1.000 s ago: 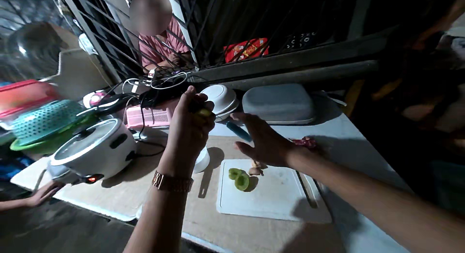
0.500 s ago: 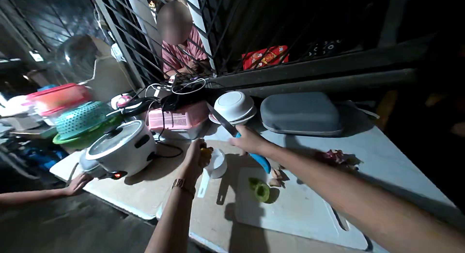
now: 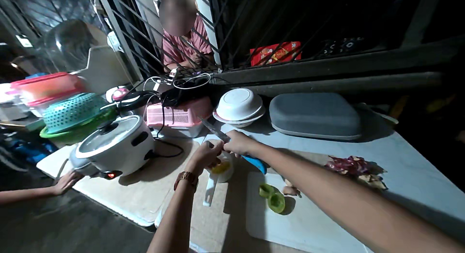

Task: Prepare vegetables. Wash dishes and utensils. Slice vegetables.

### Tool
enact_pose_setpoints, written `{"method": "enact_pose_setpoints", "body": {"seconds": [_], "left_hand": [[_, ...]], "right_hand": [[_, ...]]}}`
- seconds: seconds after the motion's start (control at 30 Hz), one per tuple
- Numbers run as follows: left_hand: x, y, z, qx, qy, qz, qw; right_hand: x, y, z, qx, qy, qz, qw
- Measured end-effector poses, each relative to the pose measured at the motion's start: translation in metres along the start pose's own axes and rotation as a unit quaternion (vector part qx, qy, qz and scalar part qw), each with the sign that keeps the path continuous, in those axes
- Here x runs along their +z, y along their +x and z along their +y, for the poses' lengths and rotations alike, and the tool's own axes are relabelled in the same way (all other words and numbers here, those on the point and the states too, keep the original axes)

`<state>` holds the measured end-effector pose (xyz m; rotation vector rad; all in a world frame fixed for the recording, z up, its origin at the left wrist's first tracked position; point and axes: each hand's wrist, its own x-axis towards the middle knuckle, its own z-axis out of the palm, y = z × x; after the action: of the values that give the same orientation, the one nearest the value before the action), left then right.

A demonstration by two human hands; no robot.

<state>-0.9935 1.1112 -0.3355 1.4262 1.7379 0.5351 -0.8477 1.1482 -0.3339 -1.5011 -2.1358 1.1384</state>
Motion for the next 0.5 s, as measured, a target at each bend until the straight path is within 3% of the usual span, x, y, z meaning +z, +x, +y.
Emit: {"method": "enact_pose_setpoints", "body": {"seconds": [0.23, 0.4, 0.5], "left_hand": [[0.009, -0.002, 0.005, 0.038, 0.158, 0.036, 0.986], [0.019, -0.001, -0.002, 0.067, 0.043, 0.052, 0.995], [0.020, -0.004, -0.010, 0.114, 0.033, 0.039, 0.992]], "right_hand": [[-0.002, 0.015, 0.019, -0.019, 0.047, 0.012, 0.999], [-0.003, 0.013, 0.019, -0.021, 0.084, 0.018, 0.996], [-0.001, 0.008, 0.017, -0.029, 0.089, 0.019, 0.995]]}}
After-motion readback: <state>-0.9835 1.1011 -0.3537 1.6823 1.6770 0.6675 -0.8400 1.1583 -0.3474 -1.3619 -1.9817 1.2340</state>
